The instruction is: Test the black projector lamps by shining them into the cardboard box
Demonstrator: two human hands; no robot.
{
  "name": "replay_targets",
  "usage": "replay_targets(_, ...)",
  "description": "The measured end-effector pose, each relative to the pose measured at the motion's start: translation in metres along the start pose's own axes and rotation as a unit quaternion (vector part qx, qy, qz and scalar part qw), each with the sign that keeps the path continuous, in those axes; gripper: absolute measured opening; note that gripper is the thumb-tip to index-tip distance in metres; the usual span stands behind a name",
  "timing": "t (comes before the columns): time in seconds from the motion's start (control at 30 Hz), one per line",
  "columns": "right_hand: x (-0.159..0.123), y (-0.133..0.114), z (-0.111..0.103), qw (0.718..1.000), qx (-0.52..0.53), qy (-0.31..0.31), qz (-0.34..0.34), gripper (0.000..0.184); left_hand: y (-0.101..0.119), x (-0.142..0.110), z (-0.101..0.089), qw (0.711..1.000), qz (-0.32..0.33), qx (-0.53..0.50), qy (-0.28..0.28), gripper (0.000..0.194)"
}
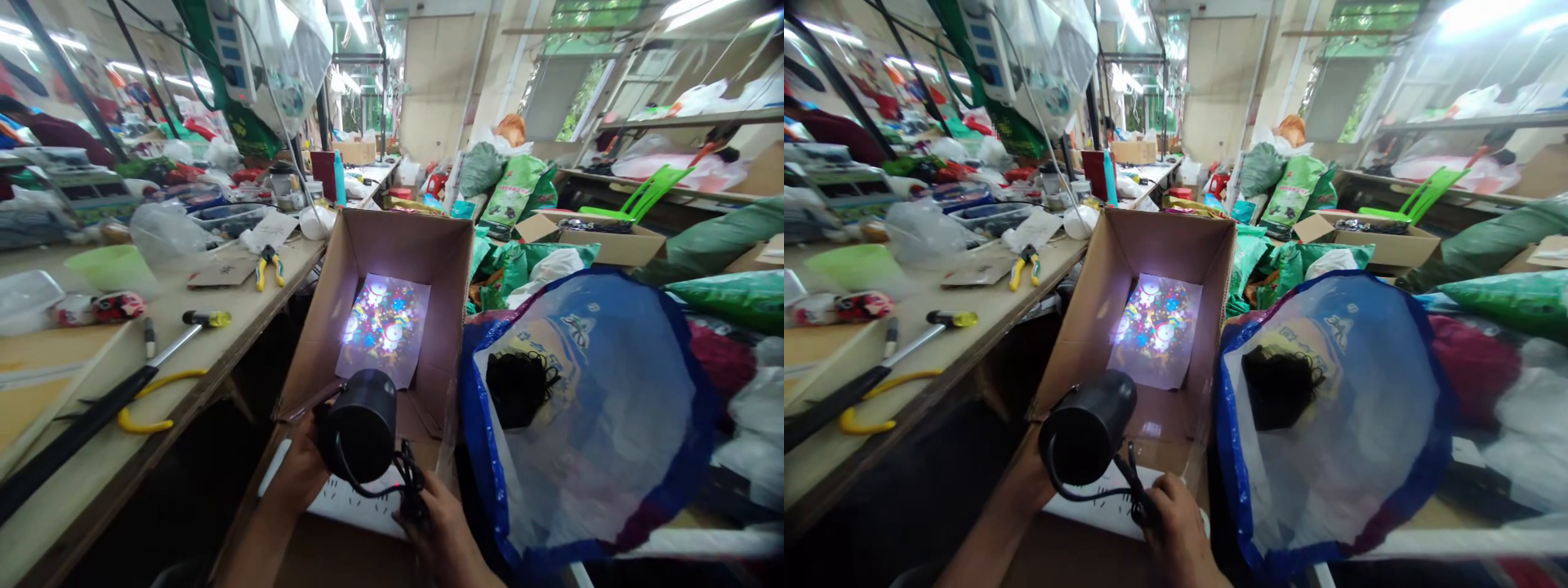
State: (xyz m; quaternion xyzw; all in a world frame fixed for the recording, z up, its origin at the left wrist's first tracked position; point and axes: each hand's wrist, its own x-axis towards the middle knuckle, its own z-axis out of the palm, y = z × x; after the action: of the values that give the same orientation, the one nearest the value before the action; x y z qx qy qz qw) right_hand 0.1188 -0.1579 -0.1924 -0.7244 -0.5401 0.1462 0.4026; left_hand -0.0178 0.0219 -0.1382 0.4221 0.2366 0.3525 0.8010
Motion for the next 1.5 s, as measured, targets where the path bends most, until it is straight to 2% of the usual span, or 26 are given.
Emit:
replay_targets(0.17, 0.001, 0.008, 0.004, 1.0, -0.002, -0.013, -0.011, 0.021, -0.004, 0.002, -0.004, 1.0, 0.007, 0.011, -0.002, 0.047)
replay_targets(0.37, 0.003, 0.01, 0.004, 0.994, 0.098, 0.042, 0.026, 0.005, -0.021, 0.002, -0.007, 0.999, -0.001, 0.035, 0.007, 0.055)
replay_targets(0.47, 0.006, 0.005, -0.002, 0.973, 0.193, 0.073, 0.104, 0.014, -0.029, -0.005, -0.003, 0.997, -0.005, 0.077, 0.024, 0.046)
replay_targets(0.6, 0.006, -0.002, -0.009, 0.92, 0.316, 0.115, 0.202, 0.028, -0.032, -0.015, 0.004, 0.984, 0.012, 0.174, 0.034, 0.031)
replay_targets(0.7, 0.002, -0.007, -0.013, 0.87, 0.412, 0.134, 0.237, 0.028, -0.027, -0.024, 0.01, 0.963, 0.041, 0.265, 0.019, 0.029)
replay_targets(0.77, 0.001, -0.012, -0.02, 0.843, 0.469, 0.128, 0.231, 0.05, -0.022, -0.032, 0.014, 0.943, 0.064, 0.327, 0.006, 0.029)
replay_targets(0.83, 0.0, -0.018, -0.027, 0.839, 0.483, 0.117, 0.222, 0.075, -0.019, -0.04, 0.02, 0.919, 0.09, 0.384, -0.019, 0.028)
replay_targets(0.9, -0.003, -0.021, -0.033, 0.851, 0.46, 0.115, 0.226, 0.087, -0.016, -0.048, 0.028, 0.894, 0.118, 0.427, -0.062, 0.028)
replay_targets(1.0, -0.01, -0.021, -0.036, 0.854, 0.455, 0.112, 0.225, 0.086, -0.015, -0.059, 0.039, 0.865, 0.153, 0.461, -0.128, 0.035)
replay_targets(1.07, -0.015, -0.018, -0.036, 0.844, 0.477, 0.101, 0.222, 0.078, -0.016, -0.064, 0.045, 0.829, 0.2, 0.499, -0.155, 0.038)
replay_targets(1.17, -0.021, -0.016, -0.038, 0.83, 0.502, 0.076, 0.23, 0.068, -0.016, -0.07, 0.052, 0.757, 0.305, 0.563, -0.132, 0.042)
replay_targets(1.2, -0.022, -0.016, -0.039, 0.824, 0.512, 0.071, 0.233, 0.067, -0.015, -0.07, 0.054, 0.742, 0.328, 0.573, -0.115, 0.046)
replay_targets(1.3, -0.022, -0.017, -0.042, 0.806, 0.542, 0.066, 0.23, 0.068, -0.011, -0.07, 0.057, 0.746, 0.314, 0.578, -0.103, 0.061)
replay_targets(1.4, -0.021, -0.02, -0.043, 0.803, 0.549, 0.062, 0.225, 0.066, -0.01, -0.07, 0.056, 0.764, 0.272, 0.567, -0.142, 0.063)
replay_targets(1.5, -0.022, -0.022, -0.043, 0.802, 0.55, 0.043, 0.231, 0.066, -0.013, -0.071, 0.054, 0.768, 0.287, 0.548, -0.167, 0.064)
